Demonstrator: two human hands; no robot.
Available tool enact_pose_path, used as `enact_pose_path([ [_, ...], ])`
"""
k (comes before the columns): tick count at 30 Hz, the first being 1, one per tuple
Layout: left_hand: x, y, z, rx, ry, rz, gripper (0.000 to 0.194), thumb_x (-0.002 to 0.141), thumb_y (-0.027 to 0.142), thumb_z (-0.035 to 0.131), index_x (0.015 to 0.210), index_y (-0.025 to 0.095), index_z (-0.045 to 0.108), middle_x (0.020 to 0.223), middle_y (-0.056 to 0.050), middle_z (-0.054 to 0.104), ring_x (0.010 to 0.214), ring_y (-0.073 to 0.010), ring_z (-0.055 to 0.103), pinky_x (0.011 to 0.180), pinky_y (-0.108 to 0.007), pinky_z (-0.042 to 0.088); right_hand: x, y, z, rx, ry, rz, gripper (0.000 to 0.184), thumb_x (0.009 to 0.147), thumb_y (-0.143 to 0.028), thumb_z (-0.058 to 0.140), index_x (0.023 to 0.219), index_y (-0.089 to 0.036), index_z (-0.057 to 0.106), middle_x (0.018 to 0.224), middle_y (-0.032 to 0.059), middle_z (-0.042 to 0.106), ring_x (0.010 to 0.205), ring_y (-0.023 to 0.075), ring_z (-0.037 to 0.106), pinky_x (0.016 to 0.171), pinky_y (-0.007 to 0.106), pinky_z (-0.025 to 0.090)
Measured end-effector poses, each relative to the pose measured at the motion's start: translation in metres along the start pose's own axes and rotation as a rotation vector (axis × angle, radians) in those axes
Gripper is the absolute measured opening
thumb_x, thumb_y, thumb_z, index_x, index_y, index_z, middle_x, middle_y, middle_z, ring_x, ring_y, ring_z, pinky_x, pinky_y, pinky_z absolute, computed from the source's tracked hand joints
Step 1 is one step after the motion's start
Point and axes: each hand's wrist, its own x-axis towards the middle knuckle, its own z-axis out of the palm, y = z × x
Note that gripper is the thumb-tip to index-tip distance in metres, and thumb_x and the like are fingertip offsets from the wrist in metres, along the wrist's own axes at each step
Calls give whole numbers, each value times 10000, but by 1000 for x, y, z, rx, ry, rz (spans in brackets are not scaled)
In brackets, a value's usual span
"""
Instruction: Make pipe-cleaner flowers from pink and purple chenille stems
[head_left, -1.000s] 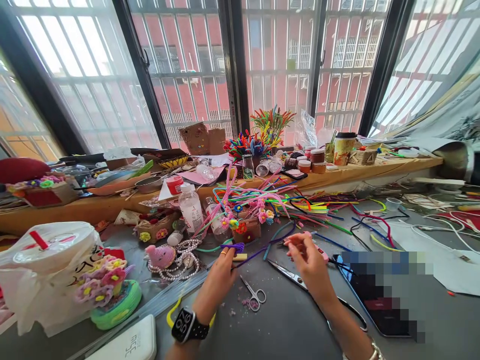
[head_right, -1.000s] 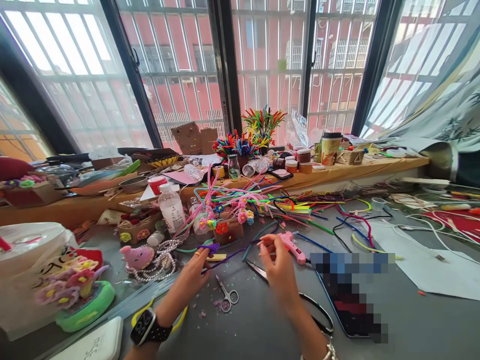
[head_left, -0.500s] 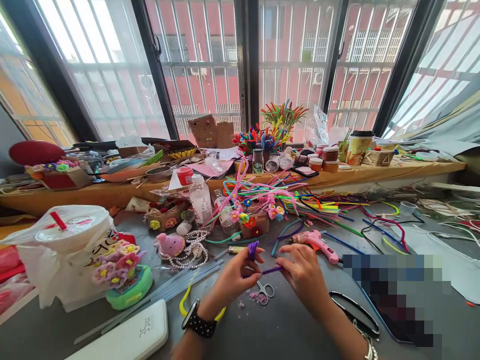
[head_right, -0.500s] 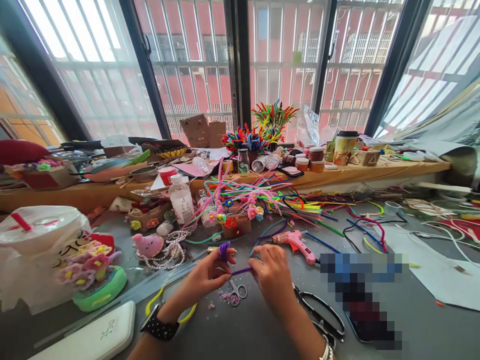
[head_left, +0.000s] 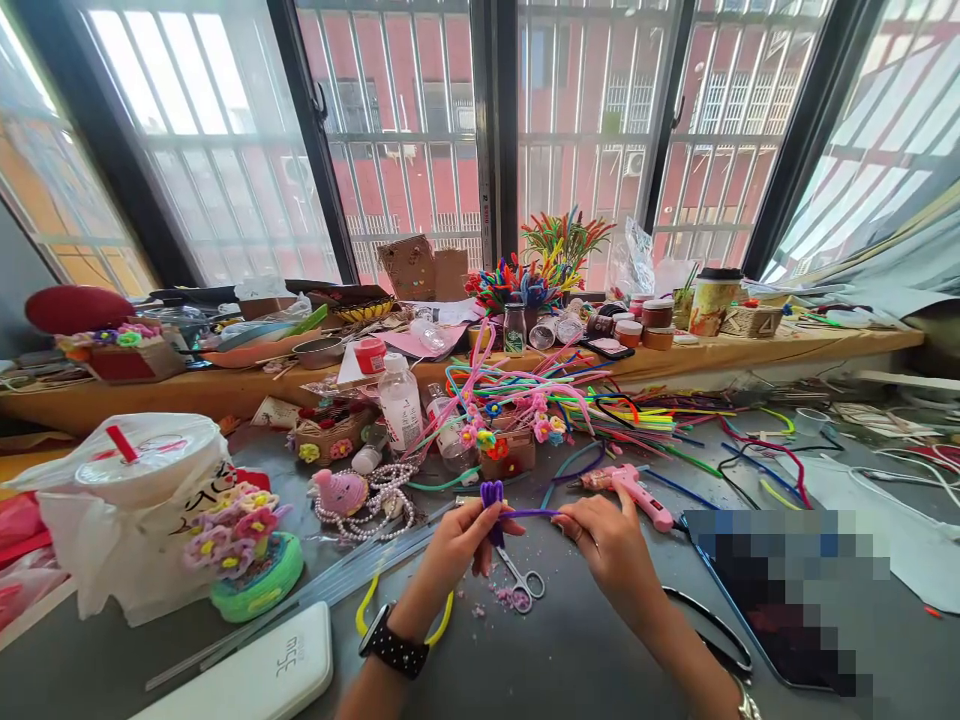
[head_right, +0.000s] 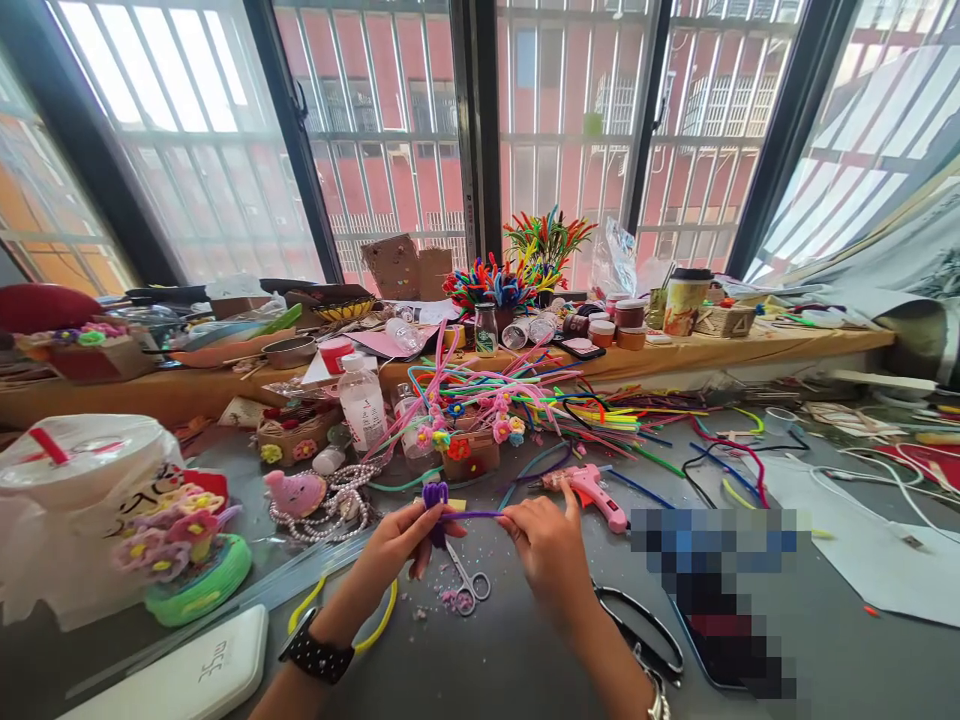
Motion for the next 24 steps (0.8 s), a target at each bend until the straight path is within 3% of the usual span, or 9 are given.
enact_pose_path([
  [5, -1, 0, 1, 22, 42, 29, 438, 678, 495, 509, 789, 81, 598, 733, -120, 685, 284, -23, 365, 312, -174, 270, 2, 8, -4, 120, -150, 126, 286, 852, -266, 353, 655, -201, 549, 578, -35, 587, 589, 126, 533, 886, 419, 222],
  [10, -1, -2, 2, 65, 48, 60, 412, 689, 458, 526, 864, 96, 619, 802, -110, 674, 317, -26, 376, 335, -178, 290, 5, 11, -8, 172, -262, 158, 297, 847, -261, 348, 630, -192, 539, 582, -28, 587, 606, 130, 534, 874, 406, 250],
  [17, -1, -3, 1, 137, 54, 86, 416, 677, 481, 529, 809, 113, 673, 459, 0, 551, 341, -52, 383, 357, -179, 282, 3, 9, -3, 221, -366, 155, 307, 851, -282, 336, 660, -189, 557, 608, -13, 592, 634, 140, 540, 888, 422, 237],
  [21, -2, -4, 5, 146, 2, 62, 396, 692, 472, 518, 806, 125, 673, 579, -27, 611, 354, -47, 394, 364, -181, 298, 1, 5, 0, 250, -388, 117, 301, 853, -259, 329, 670, -178, 554, 643, 8, 596, 651, 148, 539, 738, 320, 365],
  [24, -3, -3, 8, 133, -33, 41, 401, 694, 473, 516, 842, 131, 665, 672, -45, 646, 342, -39, 395, 356, -180, 305, 0, 0, 0, 257, -384, 111, 202, 838, -247, 365, 808, -177, 551, 681, 21, 591, 653, 153, 538, 609, 254, 398],
])
